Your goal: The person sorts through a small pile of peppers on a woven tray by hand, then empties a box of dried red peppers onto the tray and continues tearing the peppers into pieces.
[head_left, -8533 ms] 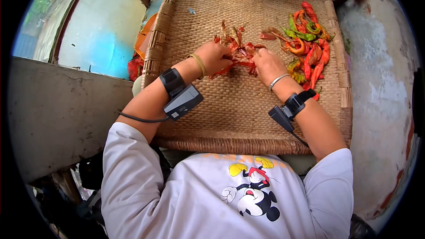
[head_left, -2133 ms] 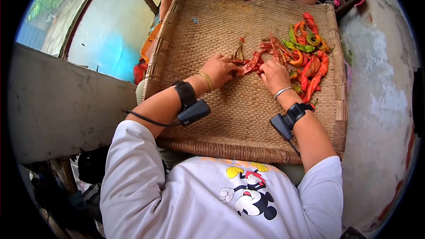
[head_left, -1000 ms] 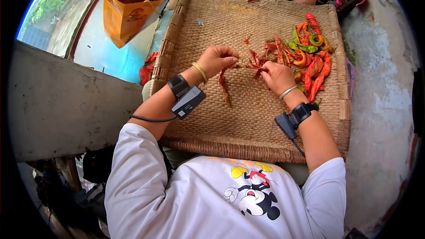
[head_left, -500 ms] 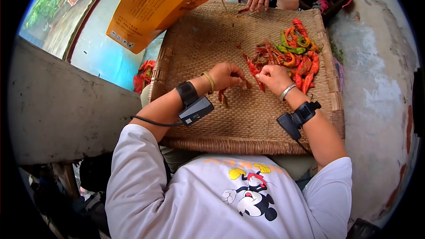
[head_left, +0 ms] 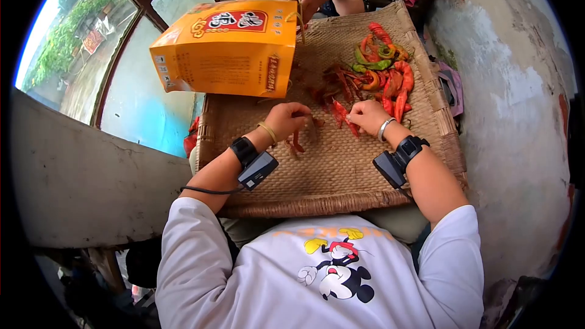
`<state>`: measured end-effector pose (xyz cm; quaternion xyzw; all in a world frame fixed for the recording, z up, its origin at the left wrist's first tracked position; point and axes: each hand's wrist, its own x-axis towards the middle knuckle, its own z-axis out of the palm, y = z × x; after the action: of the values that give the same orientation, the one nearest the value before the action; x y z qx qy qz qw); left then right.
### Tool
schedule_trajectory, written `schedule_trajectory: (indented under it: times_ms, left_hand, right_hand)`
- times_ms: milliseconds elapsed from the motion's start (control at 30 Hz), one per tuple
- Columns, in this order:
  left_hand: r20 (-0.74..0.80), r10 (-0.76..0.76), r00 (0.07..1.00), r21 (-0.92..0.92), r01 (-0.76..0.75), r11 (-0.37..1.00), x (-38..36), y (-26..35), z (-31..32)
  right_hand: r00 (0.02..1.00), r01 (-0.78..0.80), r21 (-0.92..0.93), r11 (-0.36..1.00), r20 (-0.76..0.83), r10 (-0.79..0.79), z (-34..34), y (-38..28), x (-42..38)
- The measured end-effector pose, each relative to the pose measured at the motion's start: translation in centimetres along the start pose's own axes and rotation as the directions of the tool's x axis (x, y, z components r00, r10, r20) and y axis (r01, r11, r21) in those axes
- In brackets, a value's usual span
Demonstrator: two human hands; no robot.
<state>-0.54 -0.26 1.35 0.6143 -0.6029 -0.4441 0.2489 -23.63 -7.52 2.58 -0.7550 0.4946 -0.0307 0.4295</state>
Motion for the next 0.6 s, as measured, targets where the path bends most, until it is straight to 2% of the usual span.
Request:
schedule_trajectory:
  times_ms: [133, 200, 267, 400, 467, 600]
  left_hand:
    - [0.021, -0.035, 0.999, -0.009, 0.035, 0.999, 0.3, 0.8, 0.4]
    - [0.018, -0.037, 0.999, -0.116, 0.039, 0.993, 0.3, 0.5, 0.8]
    - [-0.021, 0.057, 0.998, -0.016, -0.058, 0.998, 0.4, -0.7, 1.0]
    - [0.0, -0.016, 1.0, -0.002, 0.016, 1.0, -0.2, -0.3, 0.4]
    - [-0.056, 0.148, 0.987, 0.116, -0.141, 0.983, 0.3, -1.3, 0.2]
    - [-0.032, 0.09, 0.995, 0.159, -0.084, 0.984, -0.3, 0.4, 0.4]
  right_hand:
    - [0.998, 0.053, -0.078, 0.996, -0.028, -0.055, -0.6, 0.1, -0.1]
    - [0.998, 0.06, -0.164, 0.985, -0.014, -0.063, -0.9, 0.3, 0.0]
    - [0.999, 0.053, -0.202, 0.978, 0.012, -0.052, -1.0, 0.6, 0.4]
    - [0.996, 0.044, -0.353, 0.935, 0.085, -0.015, -0.8, 0.3, 0.3]
    - [0.996, 0.076, -0.336, 0.939, 0.078, -0.053, -1.1, -0.1, 0.2]
    - [0.987, 0.161, -0.319, 0.934, 0.066, -0.148, -1.6, -1.0, -0.6]
